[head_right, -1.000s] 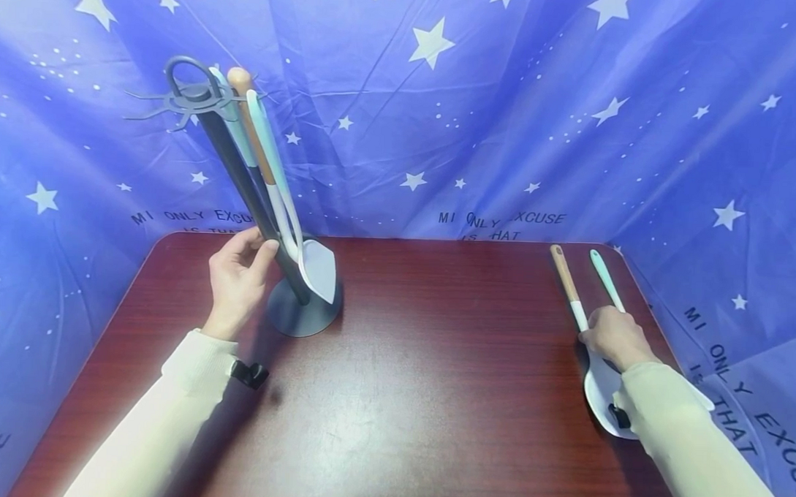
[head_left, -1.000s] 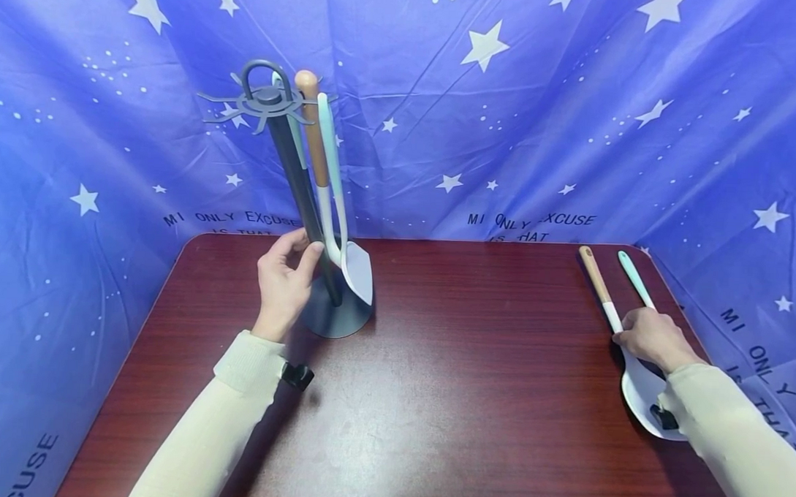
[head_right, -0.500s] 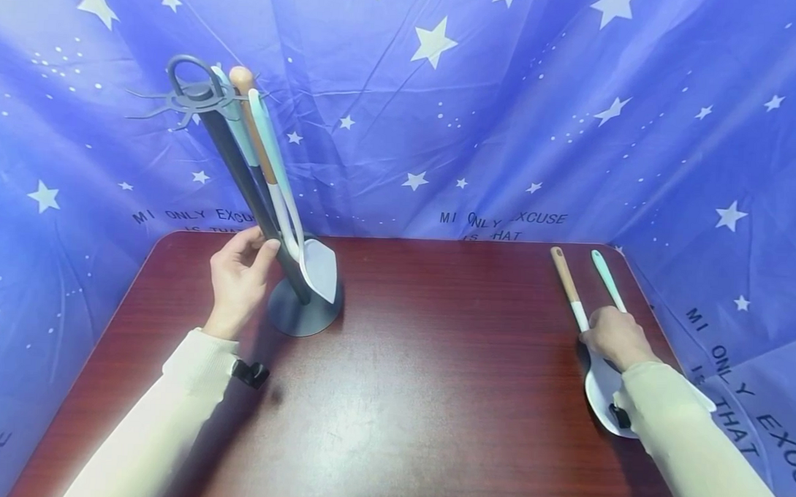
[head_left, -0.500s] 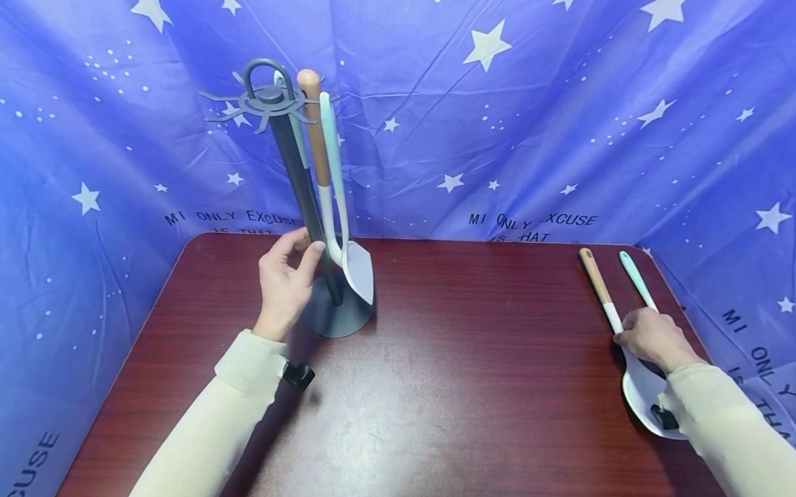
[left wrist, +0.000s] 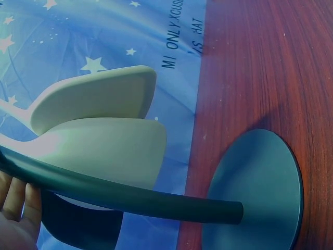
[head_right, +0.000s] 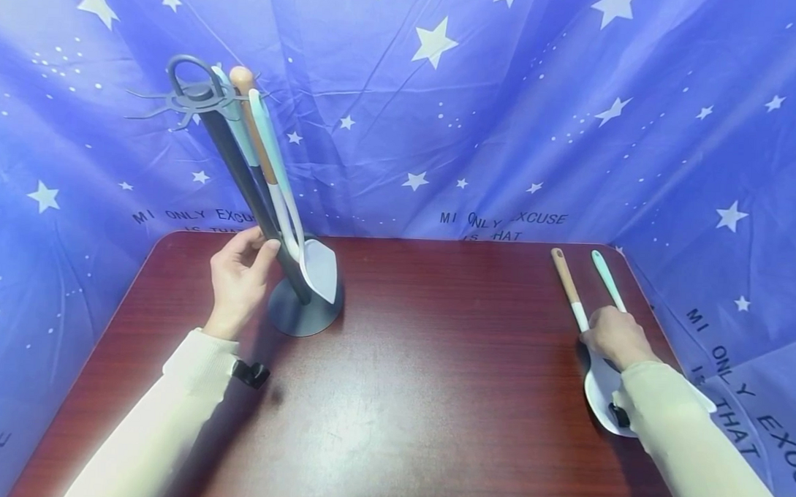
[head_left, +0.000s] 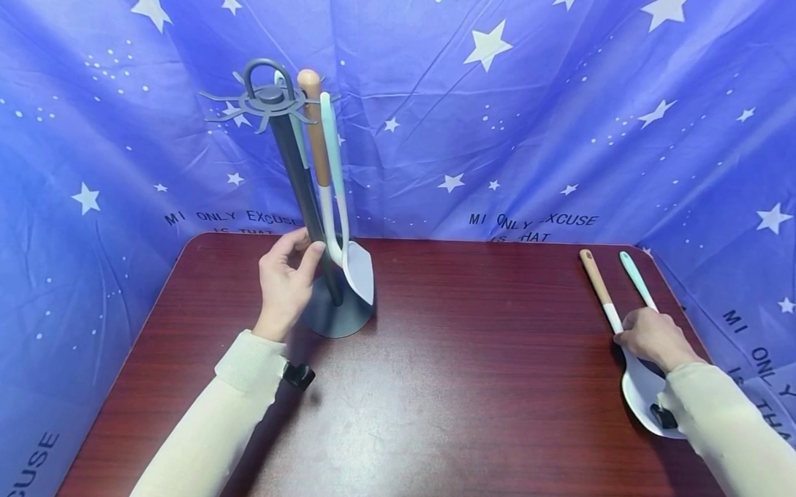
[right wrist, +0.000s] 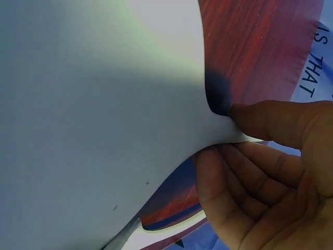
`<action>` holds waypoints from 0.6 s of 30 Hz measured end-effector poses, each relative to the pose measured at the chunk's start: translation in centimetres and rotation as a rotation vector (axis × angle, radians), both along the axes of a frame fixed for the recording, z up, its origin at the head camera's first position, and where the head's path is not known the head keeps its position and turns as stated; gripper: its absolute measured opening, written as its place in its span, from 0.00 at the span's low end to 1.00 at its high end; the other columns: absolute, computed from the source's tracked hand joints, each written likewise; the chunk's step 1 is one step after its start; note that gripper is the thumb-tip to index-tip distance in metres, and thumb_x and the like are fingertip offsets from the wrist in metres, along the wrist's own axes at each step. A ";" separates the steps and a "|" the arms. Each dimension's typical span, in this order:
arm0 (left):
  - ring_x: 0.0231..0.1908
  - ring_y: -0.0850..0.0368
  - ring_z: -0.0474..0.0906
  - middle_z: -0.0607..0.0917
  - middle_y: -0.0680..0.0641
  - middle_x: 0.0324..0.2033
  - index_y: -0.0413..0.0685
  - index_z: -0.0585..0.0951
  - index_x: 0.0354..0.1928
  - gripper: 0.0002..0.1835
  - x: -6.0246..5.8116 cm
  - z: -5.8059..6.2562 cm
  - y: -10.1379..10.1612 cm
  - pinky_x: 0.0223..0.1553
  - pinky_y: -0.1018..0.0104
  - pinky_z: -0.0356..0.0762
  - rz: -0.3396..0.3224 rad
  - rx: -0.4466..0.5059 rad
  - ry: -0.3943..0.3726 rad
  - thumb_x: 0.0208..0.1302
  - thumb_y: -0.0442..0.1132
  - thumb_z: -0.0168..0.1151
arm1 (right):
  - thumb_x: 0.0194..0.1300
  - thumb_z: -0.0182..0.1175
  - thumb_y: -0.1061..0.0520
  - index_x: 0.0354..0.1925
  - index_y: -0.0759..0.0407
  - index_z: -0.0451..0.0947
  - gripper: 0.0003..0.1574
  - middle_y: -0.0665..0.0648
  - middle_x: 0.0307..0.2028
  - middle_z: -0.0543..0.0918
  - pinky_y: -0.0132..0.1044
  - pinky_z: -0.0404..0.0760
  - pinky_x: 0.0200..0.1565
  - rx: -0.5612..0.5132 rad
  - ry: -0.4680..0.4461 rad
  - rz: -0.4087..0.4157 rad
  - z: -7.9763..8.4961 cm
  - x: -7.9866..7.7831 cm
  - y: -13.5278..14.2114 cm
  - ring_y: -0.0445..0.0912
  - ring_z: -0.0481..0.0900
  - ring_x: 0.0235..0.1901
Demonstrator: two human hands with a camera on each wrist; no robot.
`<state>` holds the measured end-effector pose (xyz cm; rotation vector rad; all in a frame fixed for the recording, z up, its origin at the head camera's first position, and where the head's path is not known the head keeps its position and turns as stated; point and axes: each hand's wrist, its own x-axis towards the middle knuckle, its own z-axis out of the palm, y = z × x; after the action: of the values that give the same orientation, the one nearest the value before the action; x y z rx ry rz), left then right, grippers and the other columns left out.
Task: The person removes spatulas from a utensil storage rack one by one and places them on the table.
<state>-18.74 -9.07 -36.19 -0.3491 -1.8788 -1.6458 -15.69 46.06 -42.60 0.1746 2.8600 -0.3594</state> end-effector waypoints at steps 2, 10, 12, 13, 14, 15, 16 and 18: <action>0.30 0.64 0.79 0.83 0.28 0.31 0.22 0.79 0.42 0.10 0.0 0.0 0.0 0.34 0.75 0.77 -0.002 0.002 0.000 0.57 0.22 0.63 | 0.51 0.65 0.57 0.26 0.64 0.77 0.10 0.61 0.23 0.78 0.43 0.69 0.24 0.002 0.002 0.001 -0.1 0.0 0.0 0.58 0.73 0.26; 0.30 0.64 0.79 0.83 0.29 0.31 0.22 0.79 0.42 0.10 0.0 0.1 0.0 0.34 0.75 0.77 0.004 0.005 -0.004 0.57 0.22 0.63 | 0.51 0.65 0.58 0.29 0.66 0.77 0.12 0.65 0.26 0.78 0.47 0.70 0.25 0.004 -0.002 0.000 -0.1 0.0 -0.1 0.60 0.73 0.27; 0.30 0.64 0.78 0.83 0.29 0.31 0.22 0.79 0.42 0.10 0.0 0.1 0.0 0.34 0.75 0.77 0.005 0.002 -0.003 0.57 0.22 0.63 | 0.51 0.64 0.58 0.29 0.67 0.78 0.12 0.65 0.26 0.78 0.46 0.71 0.25 0.006 -0.005 -0.001 -0.1 0.0 -0.1 0.59 0.74 0.27; 0.30 0.64 0.78 0.83 0.29 0.31 0.22 0.79 0.42 0.10 0.0 0.1 0.0 0.34 0.75 0.77 0.005 0.000 -0.004 0.57 0.22 0.63 | 0.52 0.64 0.58 0.30 0.68 0.78 0.12 0.65 0.26 0.79 0.45 0.71 0.25 0.006 -0.007 -0.003 -0.1 0.0 -0.2 0.59 0.74 0.26; 0.30 0.64 0.78 0.83 0.29 0.31 0.22 0.79 0.42 0.10 0.1 0.1 0.0 0.34 0.75 0.77 0.005 -0.001 -0.005 0.57 0.22 0.63 | 0.52 0.64 0.58 0.30 0.68 0.78 0.12 0.65 0.26 0.79 0.45 0.71 0.25 0.005 -0.012 -0.005 -0.1 0.0 -0.2 0.58 0.74 0.26; 0.30 0.64 0.78 0.83 0.29 0.31 0.22 0.79 0.42 0.10 0.1 0.1 0.0 0.34 0.76 0.77 0.004 0.000 -0.006 0.57 0.22 0.63 | 0.52 0.64 0.58 0.30 0.68 0.78 0.12 0.65 0.26 0.79 0.44 0.71 0.25 0.005 -0.017 -0.007 -0.1 0.0 -0.2 0.58 0.74 0.26; 0.30 0.64 0.78 0.83 0.29 0.31 0.22 0.79 0.42 0.10 0.1 0.1 0.0 0.35 0.75 0.77 0.001 0.001 -0.007 0.57 0.22 0.63 | 0.52 0.64 0.58 0.30 0.68 0.78 0.12 0.65 0.26 0.79 0.44 0.71 0.25 0.007 -0.020 -0.008 0.0 0.0 -0.3 0.58 0.74 0.26; 0.30 0.64 0.78 0.83 0.28 0.31 0.22 0.79 0.42 0.10 0.1 0.1 0.0 0.35 0.75 0.77 -0.002 0.005 -0.010 0.57 0.22 0.63 | 0.52 0.64 0.58 0.30 0.68 0.78 0.12 0.65 0.26 0.79 0.45 0.71 0.25 0.010 -0.022 -0.009 0.0 0.0 -0.2 0.59 0.74 0.26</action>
<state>-18.65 -9.05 -36.12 -0.3416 -1.8820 -1.6555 -15.70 45.84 -42.63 0.1916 2.8410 -0.3433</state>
